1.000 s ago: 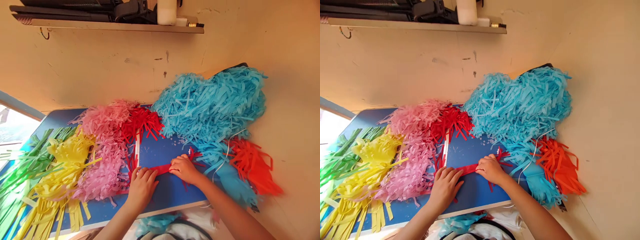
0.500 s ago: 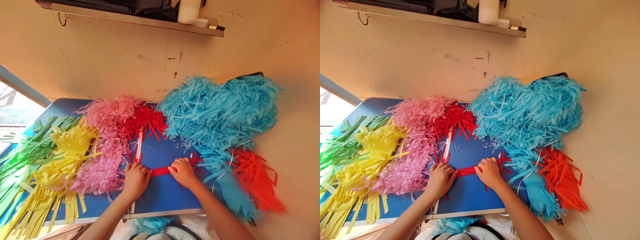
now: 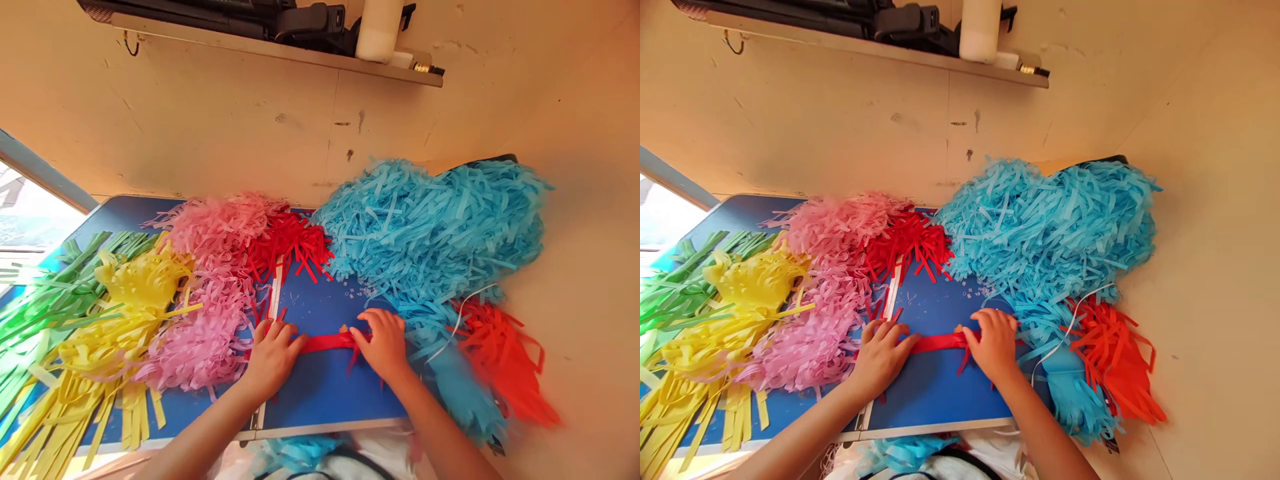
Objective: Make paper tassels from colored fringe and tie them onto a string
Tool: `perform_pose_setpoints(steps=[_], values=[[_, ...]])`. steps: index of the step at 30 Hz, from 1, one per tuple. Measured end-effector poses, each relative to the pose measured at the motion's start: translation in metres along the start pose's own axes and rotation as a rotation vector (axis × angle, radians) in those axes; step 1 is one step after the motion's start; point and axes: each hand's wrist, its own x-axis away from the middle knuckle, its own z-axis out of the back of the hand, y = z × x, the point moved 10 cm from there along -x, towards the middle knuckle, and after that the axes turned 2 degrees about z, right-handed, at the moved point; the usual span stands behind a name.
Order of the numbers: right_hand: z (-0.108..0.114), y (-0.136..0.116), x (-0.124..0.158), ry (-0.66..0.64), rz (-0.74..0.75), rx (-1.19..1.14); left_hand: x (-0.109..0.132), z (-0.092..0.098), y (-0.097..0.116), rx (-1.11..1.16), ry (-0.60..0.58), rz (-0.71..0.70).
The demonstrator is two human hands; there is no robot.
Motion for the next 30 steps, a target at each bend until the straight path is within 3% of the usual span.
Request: perform_pose_setpoints(steps=[3,6,12,18,22,26,30], values=[[-0.018,-0.050,0.008,-0.201,0.360,-0.033,0.000,-0.007,0.018,0.025,-0.088,-0.179],[-0.034,-0.071,0.013,-0.287,0.506,-0.008,-0.003,-0.007,0.023,0.060,-0.136,-0.195],[-0.040,-0.071,0.007,-0.258,0.527,0.057,-0.009,-0.002,0.026,0.047,-0.143,-0.135],[-0.039,-0.060,-0.005,-0.253,0.434,0.070,-0.013,-0.003,0.022,0.030,-0.107,-0.093],[-0.032,-0.069,-0.004,-0.198,0.370,0.086,-0.012,-0.003,0.019,0.024,-0.029,-0.103],[-0.037,-0.085,0.003,-0.134,0.413,0.115,-0.007,0.003,0.017,0.041,0.056,-0.119],[-0.041,-0.066,0.009,-0.100,0.420,0.050,0.004,0.009,0.007,0.106,0.074,-0.101]])
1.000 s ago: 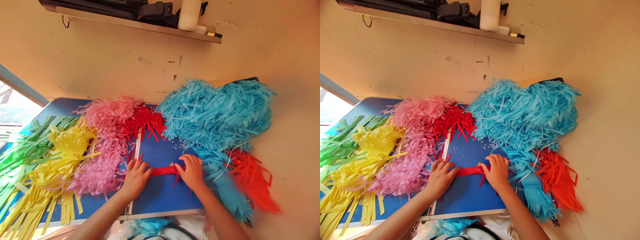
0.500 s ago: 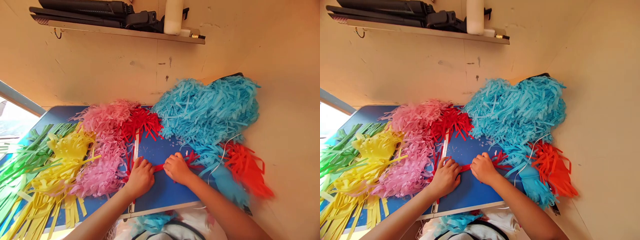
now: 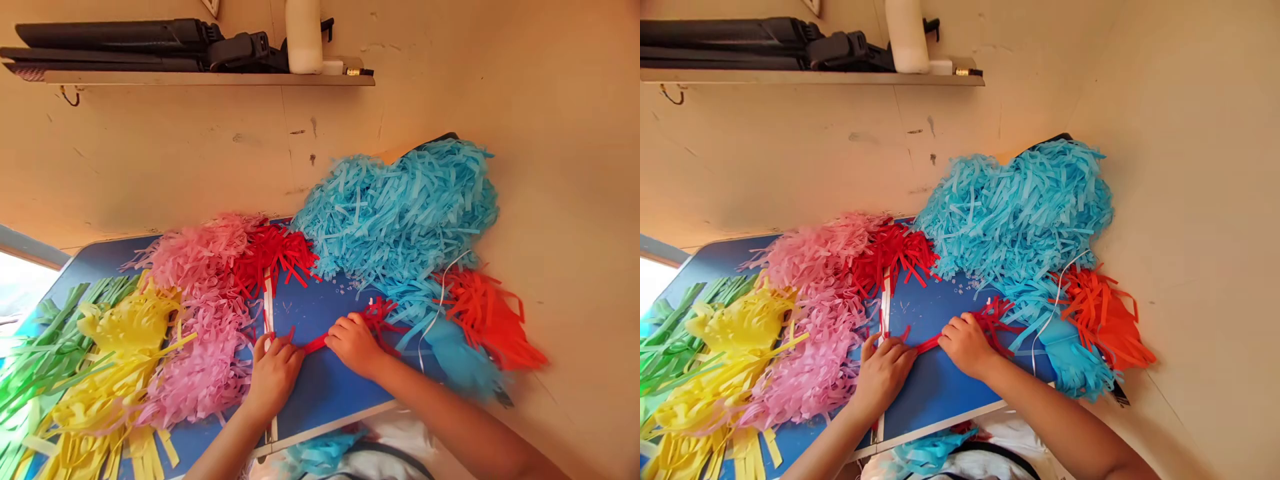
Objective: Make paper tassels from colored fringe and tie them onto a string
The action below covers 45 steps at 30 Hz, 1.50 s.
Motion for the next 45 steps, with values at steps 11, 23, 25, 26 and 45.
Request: perform_pose_setpoints(steps=[11,23,25,26,45], values=[[0.003,0.055,0.014,-0.070,-0.211,-0.267,0.011,-0.001,-0.033,0.212,-0.029,0.230],[-0.008,0.068,-0.002,-0.239,-0.396,-0.272,-0.001,-0.018,-0.040,0.157,-0.240,0.350],[-0.010,0.069,-0.004,-0.258,-0.411,-0.262,-0.003,-0.019,-0.041,0.158,-0.270,0.355],[-0.011,0.070,-0.004,-0.266,-0.417,-0.257,-0.004,-0.020,-0.041,0.157,-0.283,0.356],[0.005,-0.009,-0.017,-0.061,0.270,0.067,-0.033,-0.014,0.019,0.094,-0.287,-0.169]])
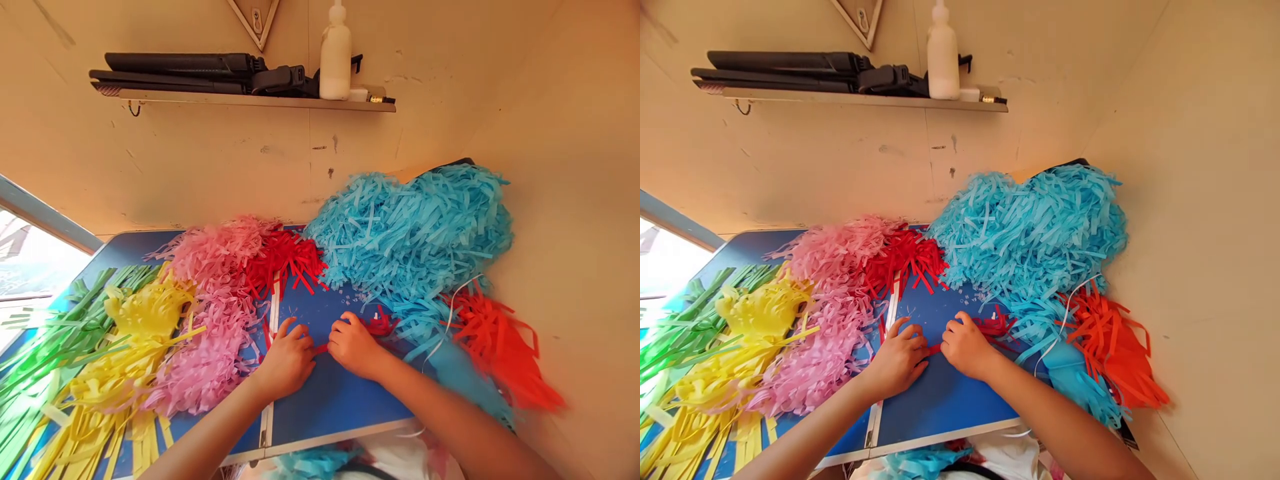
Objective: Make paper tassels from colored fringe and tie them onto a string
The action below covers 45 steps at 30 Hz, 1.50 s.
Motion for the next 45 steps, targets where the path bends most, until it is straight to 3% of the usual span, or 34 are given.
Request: perform_pose_setpoints(steps=[8,14,18,23,27,31,40,42,45], values=[[0.001,0.017,-0.005,0.010,-0.103,-0.084,0.004,-0.002,-0.001,-0.138,0.174,0.047],[0.004,-0.006,0.000,0.095,-0.099,-0.011,0.011,0.003,0.005,-0.140,0.271,0.057],[-0.002,-0.002,0.021,0.134,-0.107,-0.019,0.022,-0.007,0.004,-0.147,0.246,0.050],[0.004,0.021,0.047,0.233,-0.194,-0.176,0.036,-0.016,-0.017,0.038,0.218,0.144],[-0.006,0.047,0.058,0.171,-0.408,-0.368,0.037,-0.025,-0.036,0.256,0.143,0.277],[-0.007,0.051,0.059,0.128,-0.442,-0.436,0.038,-0.029,-0.044,0.304,0.084,0.382],[-0.006,0.048,0.047,0.045,-0.483,-0.398,0.028,-0.022,-0.034,0.166,0.055,0.461],[-0.007,0.049,0.046,0.043,-0.479,-0.394,0.024,-0.018,-0.027,0.133,0.087,0.415],[-0.005,0.050,0.047,0.041,-0.482,-0.377,0.020,-0.013,-0.006,0.053,0.130,0.231]])
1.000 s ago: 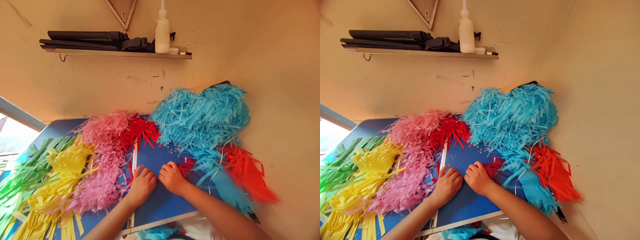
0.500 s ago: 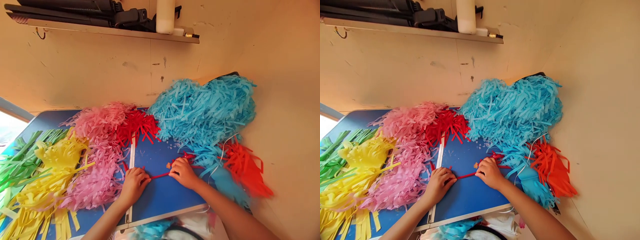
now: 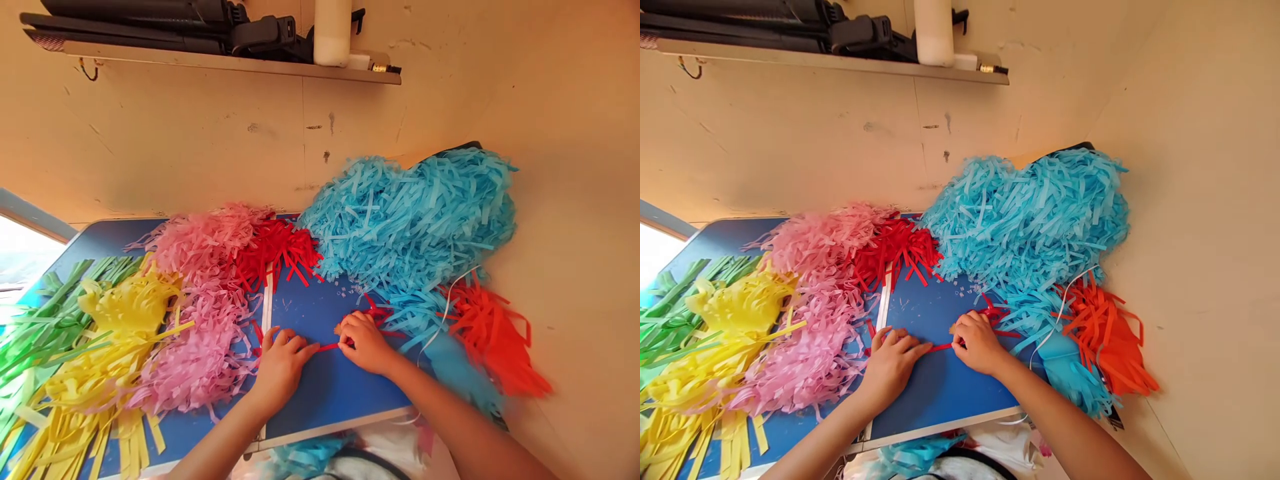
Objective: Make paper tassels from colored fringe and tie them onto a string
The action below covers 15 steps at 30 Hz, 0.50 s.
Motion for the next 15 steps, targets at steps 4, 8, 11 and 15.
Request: perform_pose_setpoints(steps=[4,8,11,15], values=[[0.003,-0.021,0.002,0.014,0.069,0.075,0.003,-0.003,0.012,-0.086,0.009,-0.111],[-0.012,-0.064,0.007,0.042,0.350,0.268,0.001,-0.003,0.014,-0.093,0.019,-0.119],[-0.030,-0.068,0.004,0.037,0.406,0.337,-0.002,-0.005,0.015,-0.076,0.028,-0.108],[-0.033,-0.065,-0.005,0.050,0.396,0.326,-0.003,-0.009,0.016,-0.065,0.074,-0.099]])
